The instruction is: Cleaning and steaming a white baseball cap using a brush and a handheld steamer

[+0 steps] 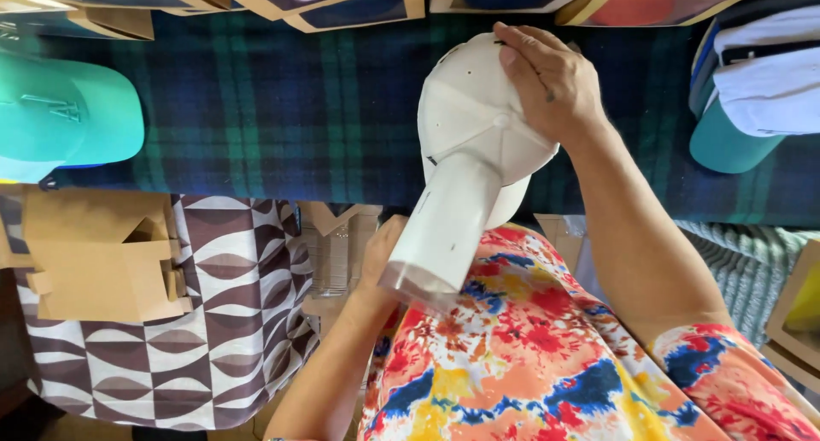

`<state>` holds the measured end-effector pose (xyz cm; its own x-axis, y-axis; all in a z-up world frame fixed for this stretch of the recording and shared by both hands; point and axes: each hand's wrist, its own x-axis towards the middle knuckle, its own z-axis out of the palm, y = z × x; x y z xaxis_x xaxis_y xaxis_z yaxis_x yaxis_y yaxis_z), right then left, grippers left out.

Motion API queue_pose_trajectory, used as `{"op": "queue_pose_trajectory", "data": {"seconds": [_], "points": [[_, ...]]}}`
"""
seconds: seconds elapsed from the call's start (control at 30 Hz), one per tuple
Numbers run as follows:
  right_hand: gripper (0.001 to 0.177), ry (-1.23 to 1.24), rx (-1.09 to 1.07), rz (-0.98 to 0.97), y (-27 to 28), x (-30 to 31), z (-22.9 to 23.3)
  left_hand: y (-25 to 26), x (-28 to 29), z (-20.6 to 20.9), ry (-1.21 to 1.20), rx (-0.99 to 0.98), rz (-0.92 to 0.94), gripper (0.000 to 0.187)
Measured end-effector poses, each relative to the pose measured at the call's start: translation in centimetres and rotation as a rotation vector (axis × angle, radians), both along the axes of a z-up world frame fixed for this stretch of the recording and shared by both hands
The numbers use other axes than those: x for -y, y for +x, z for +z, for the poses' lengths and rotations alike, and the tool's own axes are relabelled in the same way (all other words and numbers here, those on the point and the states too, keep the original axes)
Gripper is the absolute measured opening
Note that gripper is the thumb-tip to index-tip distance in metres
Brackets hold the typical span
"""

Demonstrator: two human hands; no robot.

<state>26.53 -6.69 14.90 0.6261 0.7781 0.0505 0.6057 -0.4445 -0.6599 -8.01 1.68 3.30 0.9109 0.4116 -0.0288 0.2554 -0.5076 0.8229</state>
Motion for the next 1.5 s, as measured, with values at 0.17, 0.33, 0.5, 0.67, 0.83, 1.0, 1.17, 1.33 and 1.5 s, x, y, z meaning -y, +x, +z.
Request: {"op": "queue_pose_trajectory", "data": {"seconds": [0.17, 0.33, 0.5, 0.67, 0.83, 1.0, 1.17, 1.33, 1.5], "points": [[0.041, 0.047, 0.005, 0.05, 0.1, 0.2, -0.2, 7.6, -1.1, 16.4, 0.081, -0.311, -0.05, 0.053], [0.042, 0.005, -0.034, 0.034, 0.1, 0.1, -0.4, 9.8, -5.3, 20.5, -0.173, -0.736, 0.157, 0.079], [0.032, 0.229, 0.087, 0.06, 0.3, 0.2, -1.3, 12.5, -7.9, 19.3, -0.029, -0.38, 0.222, 0.043], [0.032, 0.202, 0.048, 0.076, 0.1, 0.3, -0.7, 15.0, -9.1, 22.6, -0.007, -0.595, -0.006, 0.057], [0.032, 0.192, 0.007, 0.053, 0.4, -0.1, -1.3, 13.2, -11.7, 17.0, -0.137, -0.487, 0.089, 0.052], [0.035, 0.165, -0.084, 0.029, 0.8, 0.3, -1.0, 7.9, -13.2, 3.9, -1.07, -0.177, 0.504, 0.02], [0.036, 0.142, -0.059, 0.017, 0.6, 0.0, -0.8, 6.8, -11.5, 3.1, -1.17, -0.085, 0.47, 0.019], [0.042, 0.083, -0.056, 0.025, 0.4, 0.1, -0.3, 13.1, -16.6, 13.7, -0.66, -0.257, 0.21, 0.027], [0.024, 0.014, -0.1, -0.138, 1.0, 0.8, -2.1, 24.1, -18.7, 16.9, -0.139, -0.748, -0.24, 0.051]]}}
